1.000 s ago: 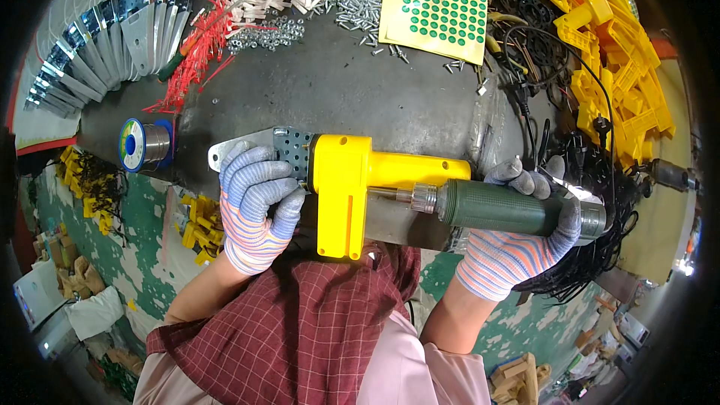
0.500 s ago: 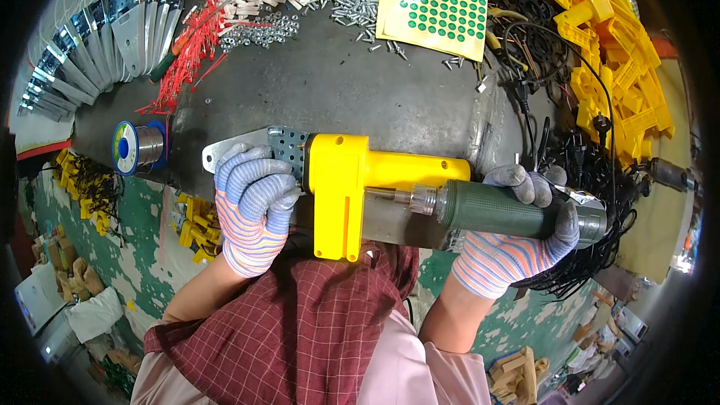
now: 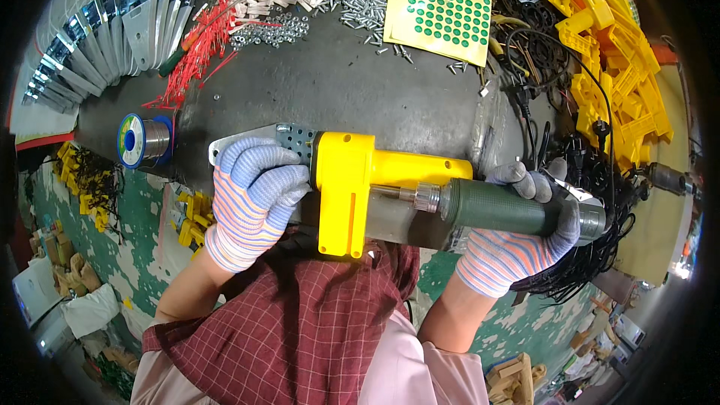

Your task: Soldering wires and assembling components into a yellow plastic housing.

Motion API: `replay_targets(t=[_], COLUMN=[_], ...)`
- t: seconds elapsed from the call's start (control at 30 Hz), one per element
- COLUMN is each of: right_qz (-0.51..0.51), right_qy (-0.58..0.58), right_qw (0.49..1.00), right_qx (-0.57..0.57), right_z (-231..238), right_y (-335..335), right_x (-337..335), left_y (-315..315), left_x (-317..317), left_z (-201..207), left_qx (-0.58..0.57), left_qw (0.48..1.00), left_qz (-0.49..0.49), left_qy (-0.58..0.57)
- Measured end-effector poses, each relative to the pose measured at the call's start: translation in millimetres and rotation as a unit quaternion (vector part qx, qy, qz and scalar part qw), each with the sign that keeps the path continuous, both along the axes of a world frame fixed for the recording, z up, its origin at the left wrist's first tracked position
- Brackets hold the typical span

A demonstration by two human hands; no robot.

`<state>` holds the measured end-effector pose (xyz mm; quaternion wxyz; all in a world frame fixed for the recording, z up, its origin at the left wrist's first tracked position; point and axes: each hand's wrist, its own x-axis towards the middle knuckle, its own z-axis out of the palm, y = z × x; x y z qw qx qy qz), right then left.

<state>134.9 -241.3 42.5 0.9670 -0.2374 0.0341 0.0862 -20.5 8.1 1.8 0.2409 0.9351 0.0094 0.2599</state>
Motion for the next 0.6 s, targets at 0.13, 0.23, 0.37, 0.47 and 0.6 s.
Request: replay_targets(t=[0.13, 0.23, 0.37, 0.47, 0.6], right_qz=[-0.010, -0.014, -0.026, -0.031, -0.023], right_qy=[0.012, 0.017, 0.028, 0.035, 0.027], right_qw=[1.000, 1.000, 0.999, 0.999, 0.999], right_qx=[-0.001, -0.019, -0.016, -0.019, -0.017], right_z=[-1.7, -0.6, 0.6, 2.3, 1.2], right_y=[-0.4, 1.1, 3.5, 5.2, 5.1], right_x=[0.7, 0.5, -1.0, -1.1, -0.2], left_y=[8.1, 4.7, 2.8, -2.4, -6.0], left_x=[0.3, -2.3, 0.1, -1.2, -5.0], left_z=[0.7, -5.6, -4.9, -5.4, -6.9], left_qx=[-0.012, -0.036, -0.046, -0.040, -0.080], left_qw=[1.000, 0.999, 0.999, 0.999, 0.996], left_qz=[-0.015, -0.002, -0.003, 0.008, 0.023], left_qy=[0.014, -0.002, -0.021, -0.028, -0.023])
